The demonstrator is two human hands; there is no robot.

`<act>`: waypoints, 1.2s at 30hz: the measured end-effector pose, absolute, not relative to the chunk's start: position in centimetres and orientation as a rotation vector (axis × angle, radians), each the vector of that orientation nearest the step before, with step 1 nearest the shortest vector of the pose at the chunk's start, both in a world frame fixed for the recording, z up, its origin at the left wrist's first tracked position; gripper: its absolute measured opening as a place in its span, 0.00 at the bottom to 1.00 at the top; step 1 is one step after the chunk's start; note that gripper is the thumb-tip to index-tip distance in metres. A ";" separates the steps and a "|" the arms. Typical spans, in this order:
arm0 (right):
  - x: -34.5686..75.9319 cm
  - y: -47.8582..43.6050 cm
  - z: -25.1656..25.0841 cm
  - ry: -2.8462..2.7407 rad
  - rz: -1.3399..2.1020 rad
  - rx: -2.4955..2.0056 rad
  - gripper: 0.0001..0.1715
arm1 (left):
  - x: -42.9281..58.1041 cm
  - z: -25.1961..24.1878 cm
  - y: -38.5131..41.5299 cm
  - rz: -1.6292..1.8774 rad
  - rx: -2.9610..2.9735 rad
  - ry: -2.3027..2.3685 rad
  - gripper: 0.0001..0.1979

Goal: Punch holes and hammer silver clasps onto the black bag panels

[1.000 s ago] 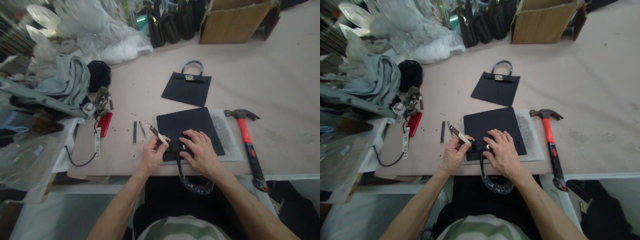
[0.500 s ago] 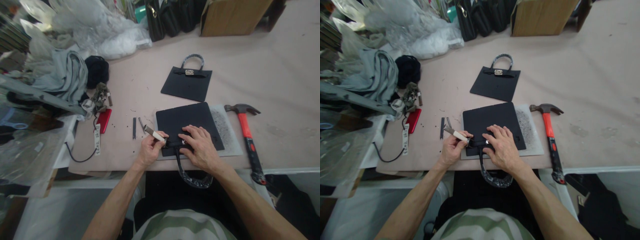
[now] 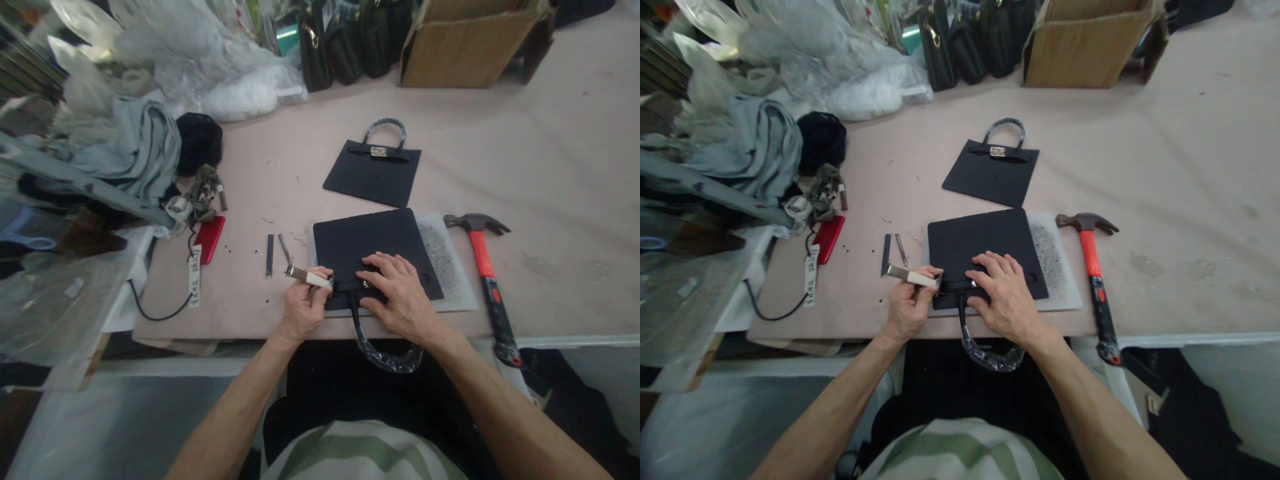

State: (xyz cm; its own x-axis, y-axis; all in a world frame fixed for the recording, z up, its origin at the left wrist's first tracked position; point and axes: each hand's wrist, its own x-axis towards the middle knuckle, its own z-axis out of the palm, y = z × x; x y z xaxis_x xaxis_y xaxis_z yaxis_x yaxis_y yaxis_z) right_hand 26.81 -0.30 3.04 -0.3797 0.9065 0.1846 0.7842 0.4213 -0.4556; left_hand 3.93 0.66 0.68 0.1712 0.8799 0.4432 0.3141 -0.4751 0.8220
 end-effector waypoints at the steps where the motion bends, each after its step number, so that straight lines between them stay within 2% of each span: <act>1: 26.8 -0.3 3.0 -2.279 0.411 -1.440 0.23 | 4.0 0.7 0.6 1.303 1.869 1.130 0.06; 7: 26.8 -0.3 2.9 -2.281 0.382 -1.432 0.23 | 4.7 0.8 0.1 1.330 1.811 1.199 0.06; 22: 26.9 -0.5 3.1 -2.268 0.406 -1.412 0.23 | 5.8 1.5 0.0 1.233 2.285 1.254 0.05; 28: 27.3 -0.7 2.7 -2.140 0.464 -1.288 0.19 | 5.8 1.6 0.2 1.256 2.185 1.191 0.04; 31: 28.4 -1.1 3.0 -1.970 0.411 -1.257 0.16 | 5.7 1.9 0.5 1.272 2.090 1.100 0.04; 36: 33.4 -1.7 4.1 -1.759 0.215 -1.521 0.16 | 5.9 2.3 0.9 1.219 2.027 1.032 0.04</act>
